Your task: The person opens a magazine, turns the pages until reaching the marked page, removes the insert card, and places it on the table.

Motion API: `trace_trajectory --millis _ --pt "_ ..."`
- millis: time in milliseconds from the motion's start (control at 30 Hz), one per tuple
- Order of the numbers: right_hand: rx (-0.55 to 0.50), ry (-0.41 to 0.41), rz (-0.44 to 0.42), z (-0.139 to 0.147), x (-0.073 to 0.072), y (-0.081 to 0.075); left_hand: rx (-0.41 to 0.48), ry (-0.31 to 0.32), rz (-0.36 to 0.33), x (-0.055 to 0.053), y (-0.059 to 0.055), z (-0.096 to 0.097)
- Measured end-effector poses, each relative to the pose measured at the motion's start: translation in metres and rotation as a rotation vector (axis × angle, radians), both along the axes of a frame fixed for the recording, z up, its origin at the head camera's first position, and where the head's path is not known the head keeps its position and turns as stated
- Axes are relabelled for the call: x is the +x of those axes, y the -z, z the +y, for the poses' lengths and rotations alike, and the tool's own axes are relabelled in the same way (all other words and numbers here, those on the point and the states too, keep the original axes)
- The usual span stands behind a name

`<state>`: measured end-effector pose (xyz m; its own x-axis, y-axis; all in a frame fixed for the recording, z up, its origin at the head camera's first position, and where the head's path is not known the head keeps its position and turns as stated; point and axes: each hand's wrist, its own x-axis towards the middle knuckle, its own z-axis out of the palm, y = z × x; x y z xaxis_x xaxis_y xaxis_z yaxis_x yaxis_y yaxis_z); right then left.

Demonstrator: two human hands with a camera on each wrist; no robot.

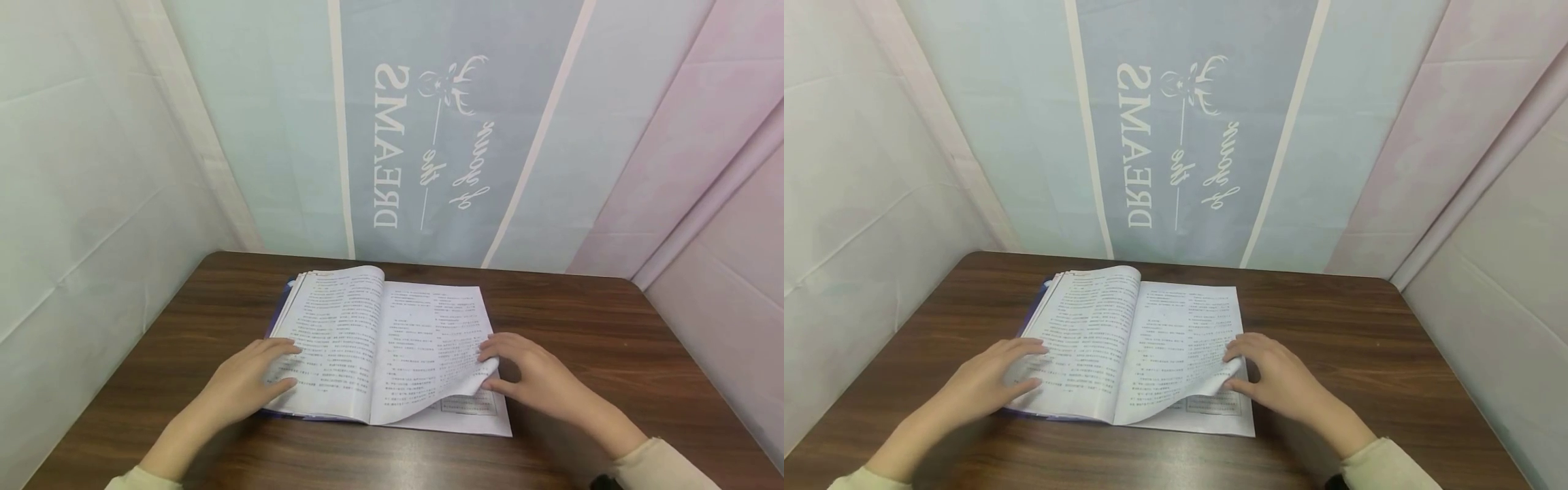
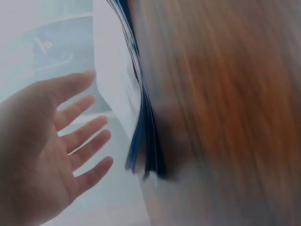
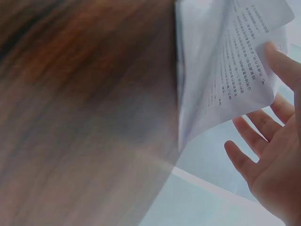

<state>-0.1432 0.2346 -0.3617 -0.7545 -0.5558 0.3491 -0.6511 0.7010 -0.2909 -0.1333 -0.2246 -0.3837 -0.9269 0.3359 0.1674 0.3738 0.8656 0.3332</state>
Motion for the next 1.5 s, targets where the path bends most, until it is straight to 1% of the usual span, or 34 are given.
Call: trace_trajectory --millis 167,367,633,733,867,1067,1200,1333,1500 --pt "-0.040 -0.012 0.019 -0.004 -0.002 -0.007 0.053 0.034 0.017 0.000 -0.002 0.017" --pt "-0.094 -0.029 0.011 -0.011 -0.007 -0.017 0.141 0.087 -0.004 0.000 -0.005 0.040" --pt "-0.129 -0.012 -0.029 -0.027 -0.012 -0.035 0.222 0.152 -0.005 0.003 -0.016 0.072" --pt "-0.131 -0.012 -0.046 -0.035 -0.013 -0.042 0.249 0.187 0.020 0.004 -0.021 0.082" --pt "-0.139 -0.020 -0.037 -0.045 -0.013 -0.051 0.298 0.259 0.066 0.004 -0.026 0.094" --pt "-0.147 -0.008 -0.037 -0.059 -0.010 -0.063 0.349 0.342 0.105 0.005 -0.031 0.111" --pt "-0.150 -0.029 -0.022 -0.067 -0.010 -0.069 0.376 0.396 0.126 0.006 -0.033 0.121" --pt "-0.150 -0.047 -0.011 -0.074 -0.010 -0.073 0.412 0.426 0.154 0.006 -0.036 0.131" --pt "-0.155 -0.060 -0.008 -0.078 -0.009 -0.076 0.467 0.432 0.241 0.006 -0.039 0.142"
